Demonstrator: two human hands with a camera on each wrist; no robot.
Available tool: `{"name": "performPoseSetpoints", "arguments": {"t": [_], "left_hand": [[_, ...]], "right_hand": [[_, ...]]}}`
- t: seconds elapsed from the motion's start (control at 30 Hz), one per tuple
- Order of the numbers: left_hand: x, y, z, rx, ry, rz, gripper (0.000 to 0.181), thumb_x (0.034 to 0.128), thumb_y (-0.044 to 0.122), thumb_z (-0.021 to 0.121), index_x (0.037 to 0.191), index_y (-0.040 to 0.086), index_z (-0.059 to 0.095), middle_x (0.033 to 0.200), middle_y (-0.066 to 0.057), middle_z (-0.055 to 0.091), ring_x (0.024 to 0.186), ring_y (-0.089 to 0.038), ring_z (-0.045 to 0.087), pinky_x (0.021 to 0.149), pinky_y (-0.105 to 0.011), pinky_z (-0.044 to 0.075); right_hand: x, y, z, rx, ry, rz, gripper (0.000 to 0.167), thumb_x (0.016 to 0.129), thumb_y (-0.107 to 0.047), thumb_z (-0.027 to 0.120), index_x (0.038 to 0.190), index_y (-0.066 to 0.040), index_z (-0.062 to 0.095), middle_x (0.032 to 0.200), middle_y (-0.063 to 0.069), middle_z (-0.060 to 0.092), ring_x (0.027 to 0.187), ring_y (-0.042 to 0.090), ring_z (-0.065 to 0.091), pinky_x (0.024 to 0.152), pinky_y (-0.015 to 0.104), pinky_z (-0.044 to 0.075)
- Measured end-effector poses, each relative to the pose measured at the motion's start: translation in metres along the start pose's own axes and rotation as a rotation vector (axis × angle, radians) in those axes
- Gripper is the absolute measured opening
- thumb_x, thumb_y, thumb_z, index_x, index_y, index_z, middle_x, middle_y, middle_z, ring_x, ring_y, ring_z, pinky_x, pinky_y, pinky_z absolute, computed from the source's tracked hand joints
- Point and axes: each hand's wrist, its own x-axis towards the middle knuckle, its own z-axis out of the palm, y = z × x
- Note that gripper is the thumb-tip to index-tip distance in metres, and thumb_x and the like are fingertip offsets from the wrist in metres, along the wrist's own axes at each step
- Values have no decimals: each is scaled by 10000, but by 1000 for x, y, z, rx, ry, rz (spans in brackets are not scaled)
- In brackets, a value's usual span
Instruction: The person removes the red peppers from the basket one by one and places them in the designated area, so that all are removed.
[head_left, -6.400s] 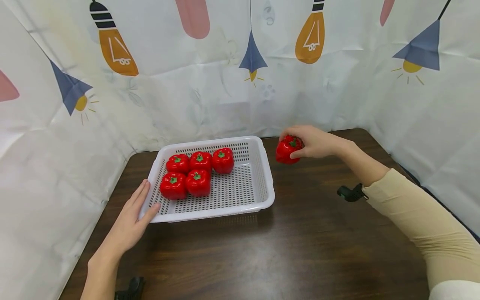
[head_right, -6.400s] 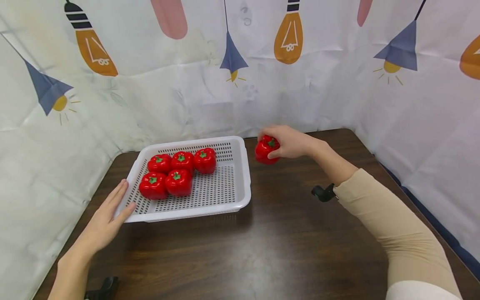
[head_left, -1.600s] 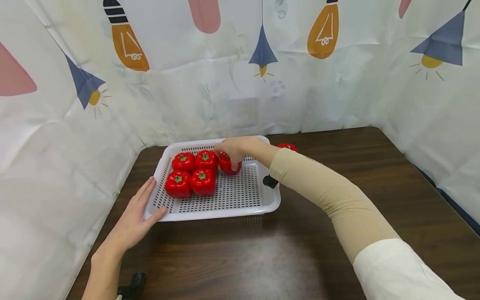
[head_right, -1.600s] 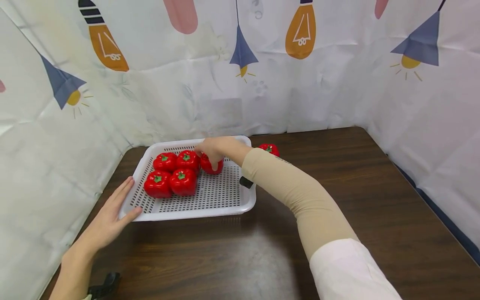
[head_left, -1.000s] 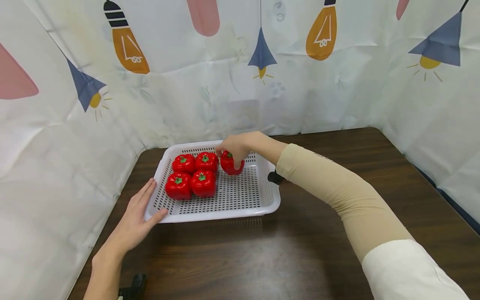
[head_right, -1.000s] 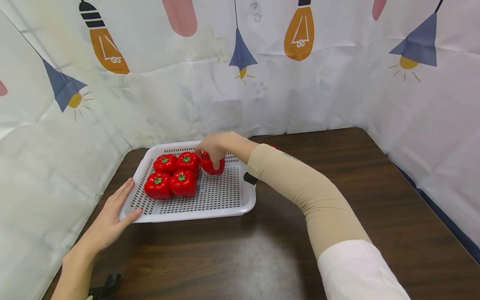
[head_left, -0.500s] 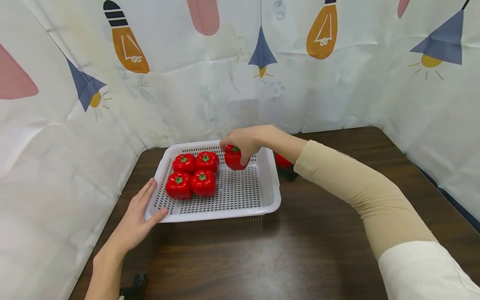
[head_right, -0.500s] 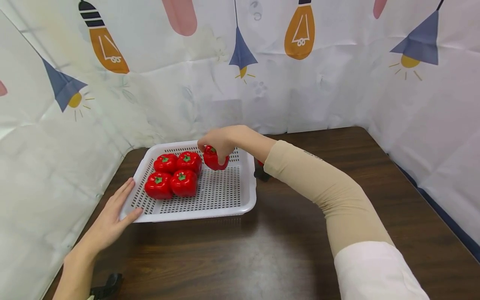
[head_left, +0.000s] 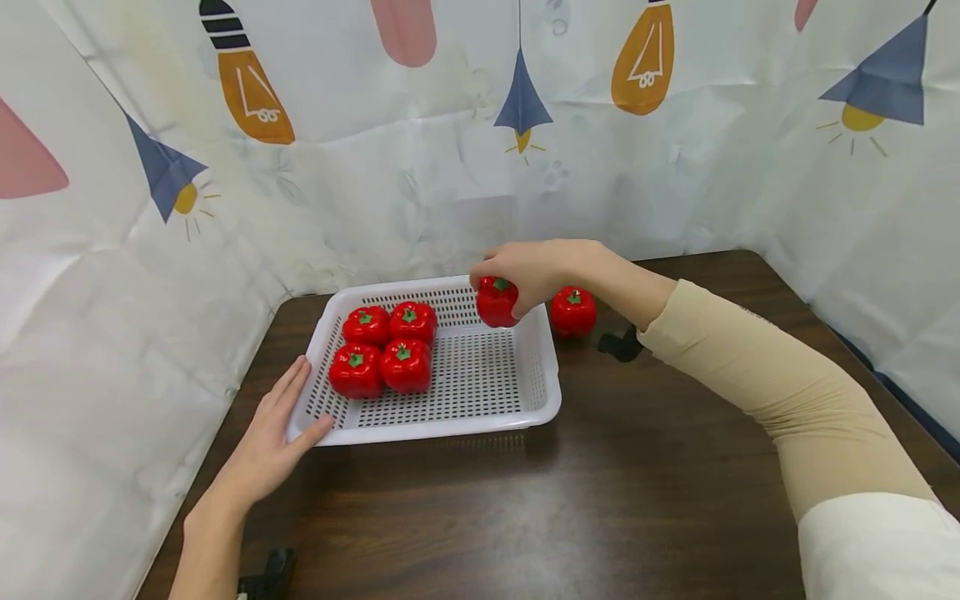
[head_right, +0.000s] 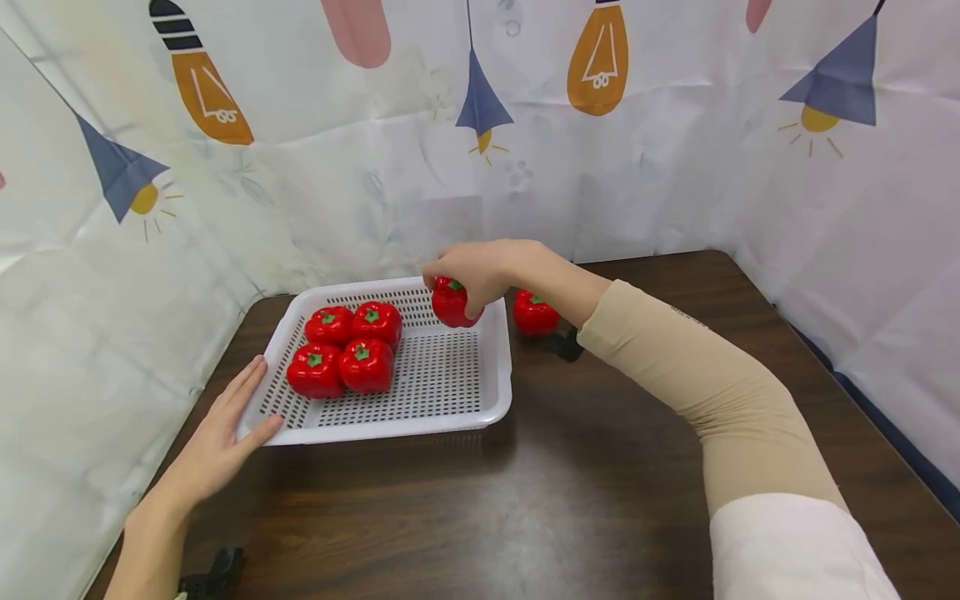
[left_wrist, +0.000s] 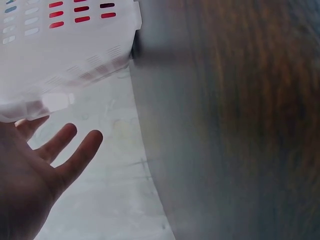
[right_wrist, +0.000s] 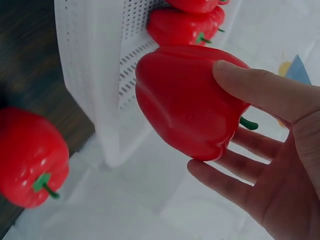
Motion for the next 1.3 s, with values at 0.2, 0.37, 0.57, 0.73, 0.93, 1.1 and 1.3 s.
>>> {"name": "performPoseSetpoints", "arguments": {"t": [0.2, 0.37, 0.57, 0.73, 0.93, 1.1, 1.3], "left_hand": [[0, 0, 1, 2, 4, 4, 894, 930, 324, 736, 1635, 77, 245, 1696, -124, 167, 1399, -497, 278, 985, -750, 372], [1, 1, 0, 1, 3, -1, 894, 932, 330, 733, 1637, 82, 242, 1696, -130, 167, 1412, -498, 266, 995, -758, 356], [0, 1, -1, -6, -6, -14, 899, 935, 341, 728, 1642, 94, 230, 1699, -122, 156, 1427, -496, 250, 1003, -766, 343], [0, 0, 0, -4, -11, -19, 901, 937, 349, 725, 1644, 103, 225, 1700, -121, 152, 1428, -498, 251, 1003, -767, 344], [1, 0, -1, -4, -9, -16, 900, 936, 349, 723, 1643, 97, 227, 1699, -130, 153, 1432, -504, 249, 1004, -770, 340], [1, 0, 0, -8, -10, -19, 903, 935, 350, 724, 1643, 95, 223, 1700, -129, 148, 1434, -508, 244, 1002, -774, 338], [1, 0, 1, -19, -8, -16, 896, 937, 340, 725, 1641, 92, 230, 1701, -122, 150, 1433, -507, 244, 1006, -770, 336]], "right_hand": [[-20, 15, -5, 40, 48, 11, 675, 789, -175, 893, 1375, -156, 558, 1327, 46, 551, 1210, 237, 502, 860, 368, 583], [-38, 26, -12, 55, 91, 2, 648, 785, -133, 884, 1347, -147, 563, 1305, 62, 566, 1201, 264, 520, 870, 405, 582], [-57, 39, -15, 64, 133, -40, 562, 812, -84, 844, 1301, -127, 572, 1263, 59, 592, 1157, 260, 548, 856, 404, 576], [-72, 51, -15, 66, 153, -28, 537, 808, -46, 827, 1280, -128, 586, 1234, 41, 592, 1109, 237, 562, 855, 383, 562], [-90, 66, -12, 88, 169, 1, 541, 793, -6, 819, 1269, -121, 588, 1208, 40, 596, 1094, 250, 565, 835, 388, 567], [-105, 76, -7, 105, 179, 25, 559, 770, 30, 825, 1255, -134, 599, 1201, 40, 599, 1101, 266, 565, 837, 416, 572], [-119, 88, 2, 95, 195, 36, 574, 754, 47, 836, 1252, -135, 614, 1195, 35, 603, 1085, 259, 570, 864, 445, 540]]}}
